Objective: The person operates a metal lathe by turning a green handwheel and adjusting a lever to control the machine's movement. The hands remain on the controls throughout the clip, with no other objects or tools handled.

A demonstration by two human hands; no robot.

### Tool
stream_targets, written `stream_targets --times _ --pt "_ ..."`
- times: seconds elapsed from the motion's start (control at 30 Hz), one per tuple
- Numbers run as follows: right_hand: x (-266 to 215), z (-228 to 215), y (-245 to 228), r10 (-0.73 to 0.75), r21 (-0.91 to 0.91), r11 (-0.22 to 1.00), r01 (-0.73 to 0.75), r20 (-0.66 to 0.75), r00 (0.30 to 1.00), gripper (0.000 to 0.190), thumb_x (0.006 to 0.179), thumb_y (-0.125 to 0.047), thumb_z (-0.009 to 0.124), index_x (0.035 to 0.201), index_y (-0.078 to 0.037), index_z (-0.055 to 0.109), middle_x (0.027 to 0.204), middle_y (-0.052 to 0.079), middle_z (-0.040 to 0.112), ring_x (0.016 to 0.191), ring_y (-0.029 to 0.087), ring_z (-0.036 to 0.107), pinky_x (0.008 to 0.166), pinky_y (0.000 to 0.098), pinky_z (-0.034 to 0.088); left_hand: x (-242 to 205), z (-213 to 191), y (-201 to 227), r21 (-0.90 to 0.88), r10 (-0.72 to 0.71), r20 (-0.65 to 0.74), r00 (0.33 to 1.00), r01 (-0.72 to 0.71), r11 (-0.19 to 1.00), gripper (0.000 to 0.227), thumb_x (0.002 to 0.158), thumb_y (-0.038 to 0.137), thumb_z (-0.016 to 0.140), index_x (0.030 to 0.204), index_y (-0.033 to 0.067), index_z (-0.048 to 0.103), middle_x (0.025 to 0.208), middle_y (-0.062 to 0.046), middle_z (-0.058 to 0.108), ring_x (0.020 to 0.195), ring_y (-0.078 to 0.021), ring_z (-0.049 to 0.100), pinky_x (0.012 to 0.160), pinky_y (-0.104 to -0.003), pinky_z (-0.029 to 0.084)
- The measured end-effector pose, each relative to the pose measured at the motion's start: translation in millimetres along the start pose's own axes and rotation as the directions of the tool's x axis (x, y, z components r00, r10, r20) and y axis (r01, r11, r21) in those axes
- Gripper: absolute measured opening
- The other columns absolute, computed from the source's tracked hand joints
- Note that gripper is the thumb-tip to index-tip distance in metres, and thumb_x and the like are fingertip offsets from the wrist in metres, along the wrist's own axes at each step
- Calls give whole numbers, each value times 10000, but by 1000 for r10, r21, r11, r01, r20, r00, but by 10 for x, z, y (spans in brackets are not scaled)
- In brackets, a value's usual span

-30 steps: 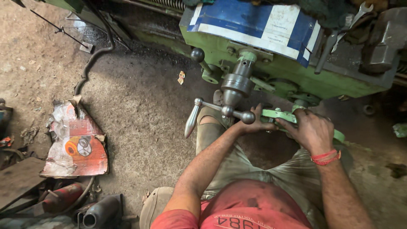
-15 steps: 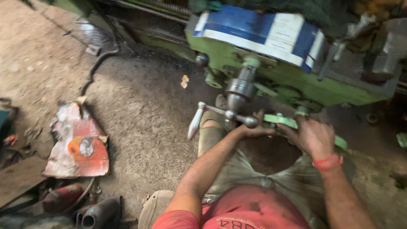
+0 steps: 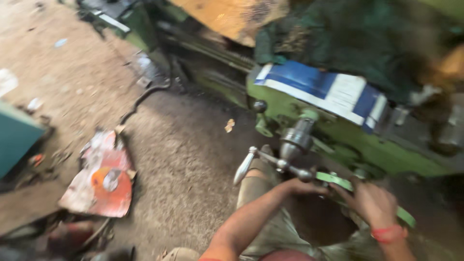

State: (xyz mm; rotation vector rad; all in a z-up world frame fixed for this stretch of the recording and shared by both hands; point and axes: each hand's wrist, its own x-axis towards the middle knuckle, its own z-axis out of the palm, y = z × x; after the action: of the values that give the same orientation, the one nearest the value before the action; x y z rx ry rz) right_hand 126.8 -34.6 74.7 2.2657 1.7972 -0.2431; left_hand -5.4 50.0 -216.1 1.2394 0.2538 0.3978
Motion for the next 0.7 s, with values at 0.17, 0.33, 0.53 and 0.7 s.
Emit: stream_targets --times 0.17,0.33,0.53,0.7 --pt "-4 -74 -4 -6 60 998 7 -23 1000 648 838 -741 530 1162 -210 712 854 158 779 811 372 765 709 514 603 -15 -47 52 458 -225 -287 931 340 821 1477 716 661 840 1598 -164 -9 1591 -410 251 1521 -442 261 1228 -462 293" --pt "24 -60 0 12 42 999 -13 27 1000 622 830 -751 551 1128 -236 728 850 150 776 835 357 766 724 499 610 -99 -32 270 507 -236 -307 922 368 779 1447 630 737 763 1580 -158 140 1540 -436 350 1475 -490 360 1197 -465 335" --pt "38 4 10 21 74 997 -20 -14 1000 635 805 -743 565 1133 -222 721 803 142 776 801 355 767 702 497 614 -151 -38 520 486 -215 -289 933 337 806 1351 786 646 860 1579 -167 129 1545 -424 306 1474 -479 335 1176 -492 352" --pt "58 5 6 3 78 997 1 -43 999 597 822 -739 576 1014 -203 755 791 124 770 792 345 763 705 490 613 -156 27 692 515 -158 -313 937 307 800 1191 668 620 809 1499 -114 374 1416 -350 528 1340 -438 540 1088 -464 459"
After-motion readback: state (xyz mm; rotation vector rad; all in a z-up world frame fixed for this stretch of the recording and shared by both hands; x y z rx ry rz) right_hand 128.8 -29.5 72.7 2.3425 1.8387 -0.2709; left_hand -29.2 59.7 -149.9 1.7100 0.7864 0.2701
